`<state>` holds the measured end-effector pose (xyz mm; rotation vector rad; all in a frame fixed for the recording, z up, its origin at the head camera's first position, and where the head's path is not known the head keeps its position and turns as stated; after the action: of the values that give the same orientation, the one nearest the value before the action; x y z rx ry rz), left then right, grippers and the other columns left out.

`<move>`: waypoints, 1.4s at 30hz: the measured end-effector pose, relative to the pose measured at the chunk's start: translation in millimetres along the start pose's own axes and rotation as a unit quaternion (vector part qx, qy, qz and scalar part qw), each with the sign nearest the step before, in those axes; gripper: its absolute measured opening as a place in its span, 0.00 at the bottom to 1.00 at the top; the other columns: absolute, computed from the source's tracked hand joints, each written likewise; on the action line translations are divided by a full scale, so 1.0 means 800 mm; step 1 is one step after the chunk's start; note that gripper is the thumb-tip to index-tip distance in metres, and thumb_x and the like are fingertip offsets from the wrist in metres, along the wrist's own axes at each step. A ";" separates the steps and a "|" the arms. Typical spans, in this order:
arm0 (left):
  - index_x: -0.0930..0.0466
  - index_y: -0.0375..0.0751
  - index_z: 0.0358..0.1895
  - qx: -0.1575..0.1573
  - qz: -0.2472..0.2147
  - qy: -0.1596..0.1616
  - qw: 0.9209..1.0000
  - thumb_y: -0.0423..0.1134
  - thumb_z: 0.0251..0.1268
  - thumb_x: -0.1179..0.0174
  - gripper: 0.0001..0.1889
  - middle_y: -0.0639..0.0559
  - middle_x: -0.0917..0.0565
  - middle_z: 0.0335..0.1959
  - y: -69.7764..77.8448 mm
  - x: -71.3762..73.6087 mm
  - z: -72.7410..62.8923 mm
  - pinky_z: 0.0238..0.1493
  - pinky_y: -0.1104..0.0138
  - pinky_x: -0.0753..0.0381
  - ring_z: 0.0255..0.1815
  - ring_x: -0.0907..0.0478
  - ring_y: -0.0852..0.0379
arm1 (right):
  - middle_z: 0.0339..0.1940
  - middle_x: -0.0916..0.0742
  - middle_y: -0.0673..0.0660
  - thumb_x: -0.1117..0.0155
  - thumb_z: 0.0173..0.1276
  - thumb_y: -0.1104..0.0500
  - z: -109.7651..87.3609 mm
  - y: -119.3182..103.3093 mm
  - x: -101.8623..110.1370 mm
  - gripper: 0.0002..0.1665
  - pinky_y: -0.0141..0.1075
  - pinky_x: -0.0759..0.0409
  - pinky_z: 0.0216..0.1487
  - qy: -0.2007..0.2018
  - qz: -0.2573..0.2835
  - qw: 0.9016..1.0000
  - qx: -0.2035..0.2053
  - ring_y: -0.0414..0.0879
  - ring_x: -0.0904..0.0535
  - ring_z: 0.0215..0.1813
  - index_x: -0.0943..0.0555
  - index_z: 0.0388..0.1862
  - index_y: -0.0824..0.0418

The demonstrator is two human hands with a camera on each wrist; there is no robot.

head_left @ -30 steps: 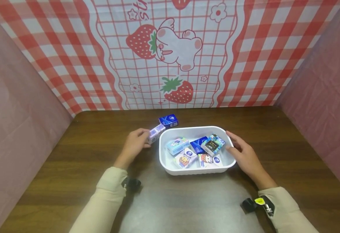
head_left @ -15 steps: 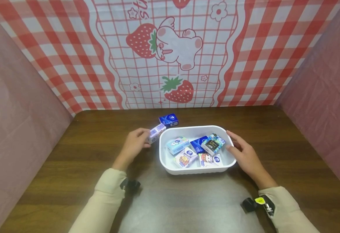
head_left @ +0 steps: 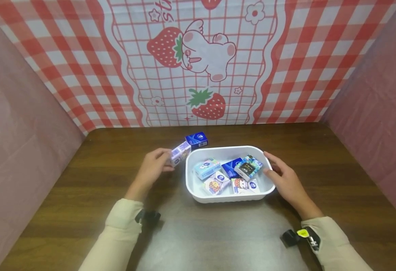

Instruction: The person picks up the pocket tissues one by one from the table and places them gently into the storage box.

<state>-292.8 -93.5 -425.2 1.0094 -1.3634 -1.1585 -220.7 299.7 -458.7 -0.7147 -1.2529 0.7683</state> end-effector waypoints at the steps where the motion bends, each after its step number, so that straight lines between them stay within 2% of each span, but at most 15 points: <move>1: 0.21 0.27 0.56 -0.003 0.002 -0.001 1.000 0.39 0.74 0.45 0.18 0.31 0.19 0.49 0.000 -0.001 0.000 0.43 0.58 0.14 0.41 0.17 0.44 | 0.67 0.24 0.68 0.43 0.77 0.52 0.000 0.000 0.000 0.33 0.30 0.20 0.41 0.000 -0.001 1.000 -0.001 0.63 0.24 0.61 0.36 0.79 0.50; 9: 0.20 0.28 0.55 -0.033 0.019 0.008 0.999 0.39 0.73 0.44 0.17 0.32 0.18 0.46 0.006 -0.008 -0.005 0.42 0.57 0.13 0.39 0.16 0.44 | 0.68 0.25 0.68 0.43 0.77 0.51 -0.001 0.000 0.000 0.34 0.35 0.19 0.43 -0.004 -0.001 1.000 -0.012 0.64 0.24 0.61 0.36 0.79 0.49; 17: 0.19 0.30 0.54 -0.044 0.025 0.032 0.998 0.42 0.74 0.45 0.18 0.33 0.17 0.47 0.010 -0.008 -0.010 0.41 0.58 0.13 0.38 0.15 0.44 | 0.65 0.22 0.69 0.42 0.76 0.51 0.000 0.001 -0.001 0.33 0.30 0.20 0.42 0.002 -0.001 1.000 -0.005 0.63 0.23 0.60 0.35 0.78 0.49; 28: 0.20 0.26 0.51 -0.053 -0.030 0.032 0.998 0.37 0.74 0.46 0.15 0.30 0.17 0.44 0.013 -0.014 -0.016 0.44 0.51 0.14 0.39 0.16 0.35 | 0.67 0.24 0.68 0.43 0.77 0.50 0.000 0.000 0.000 0.34 0.37 0.19 0.44 -0.005 -0.005 1.000 -0.010 0.63 0.24 0.61 0.36 0.79 0.48; 36: 0.19 0.28 0.50 -0.058 -0.046 0.025 0.997 0.37 0.74 0.45 0.14 0.32 0.16 0.42 0.012 -0.017 -0.017 0.44 0.50 0.14 0.36 0.15 0.37 | 0.68 0.24 0.68 0.43 0.77 0.51 0.000 0.000 0.000 0.34 0.37 0.19 0.44 -0.005 -0.001 1.000 -0.005 0.64 0.24 0.61 0.36 0.79 0.49; 42: 0.19 0.27 0.49 -0.061 -0.053 0.021 0.996 0.36 0.73 0.45 0.14 0.31 0.16 0.41 0.013 -0.021 -0.018 0.41 0.53 0.14 0.33 0.15 0.44 | 0.68 0.24 0.68 0.43 0.76 0.51 0.000 -0.001 0.000 0.34 0.36 0.19 0.44 -0.004 0.000 1.000 -0.006 0.64 0.24 0.61 0.36 0.79 0.49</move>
<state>-276.2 -77.1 -418.3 1.0225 -1.2031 -1.2775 -220.4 299.2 -458.2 -0.7230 -1.2666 0.7653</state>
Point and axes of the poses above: each hand's wrist, its own z-axis towards the middle knuckle, its own x-axis out of the back of the hand, y = z × x, the point moved 3 cm from there along z, towards the middle knuckle
